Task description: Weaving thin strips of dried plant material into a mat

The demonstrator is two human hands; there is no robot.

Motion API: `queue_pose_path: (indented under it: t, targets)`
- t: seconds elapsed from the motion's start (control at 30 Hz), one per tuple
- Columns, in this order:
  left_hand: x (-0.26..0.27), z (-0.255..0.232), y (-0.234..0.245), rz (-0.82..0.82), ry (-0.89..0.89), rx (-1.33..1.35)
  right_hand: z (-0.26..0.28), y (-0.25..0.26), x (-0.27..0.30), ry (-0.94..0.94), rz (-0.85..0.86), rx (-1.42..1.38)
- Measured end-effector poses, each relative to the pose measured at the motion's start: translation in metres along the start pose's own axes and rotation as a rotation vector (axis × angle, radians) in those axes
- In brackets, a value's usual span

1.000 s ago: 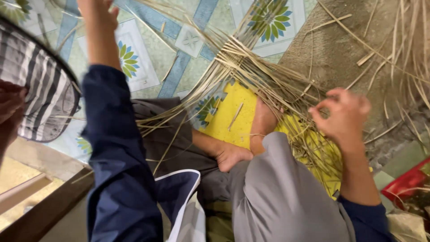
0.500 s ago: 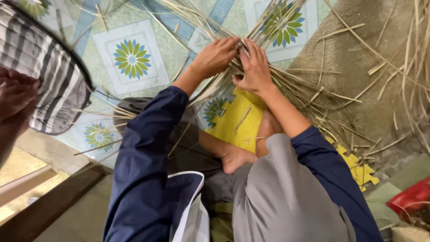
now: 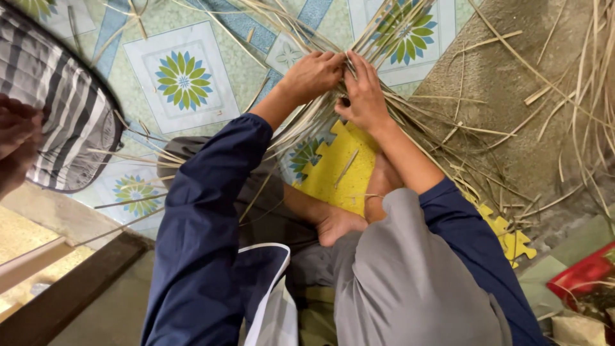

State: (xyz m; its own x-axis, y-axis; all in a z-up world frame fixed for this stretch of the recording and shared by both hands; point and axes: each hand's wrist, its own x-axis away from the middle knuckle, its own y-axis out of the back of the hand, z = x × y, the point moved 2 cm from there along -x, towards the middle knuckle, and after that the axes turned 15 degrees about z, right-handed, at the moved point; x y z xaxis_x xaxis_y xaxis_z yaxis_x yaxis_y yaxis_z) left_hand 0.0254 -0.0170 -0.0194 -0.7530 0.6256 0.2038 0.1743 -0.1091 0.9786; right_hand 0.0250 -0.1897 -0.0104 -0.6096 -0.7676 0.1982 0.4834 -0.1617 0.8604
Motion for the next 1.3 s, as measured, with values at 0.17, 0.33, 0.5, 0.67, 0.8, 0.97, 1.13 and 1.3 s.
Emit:
queue_pose_path:
  t: [0.17, 0.33, 0.5, 0.67, 0.8, 0.97, 1.13, 1.3]
  targets:
    - [0.013, -0.007, 0.022, 0.037, 0.084, 0.436, -0.003, 0.038, 0.000, -0.037, 0.200, -0.341]
    - [0.031, -0.048, 0.067, -0.367, 0.431, 0.701, -0.038, 0.058, -0.004, 0.189, -0.048, -0.415]
    - [0.025, -0.100, 0.022, -0.394, 0.708, 0.836, -0.041, 0.066, -0.018, 0.327, 0.084, -0.047]
    - [0.013, -0.111, 0.010, -0.338, 0.835, 0.677, -0.047, 0.047, -0.031, 0.321, 0.404, 0.281]
    - [0.011, -0.109, 0.010, -0.322, 0.823, 0.678, -0.046, 0.049, -0.033, 0.362, 0.313, 0.396]
    - [0.011, -0.109, 0.009, -0.281, 0.850, 0.705, -0.049, 0.050, -0.033, 0.493, 0.175, 0.536]
    - [0.009, -0.109, 0.004, -0.295, 0.887, 0.682, -0.046, 0.059, -0.030, 0.504, 0.124, 0.493]
    - [0.009, -0.108, 0.006, -0.324, 0.906, 0.673, -0.050, 0.073, -0.031, 0.381, 0.366, 0.216]
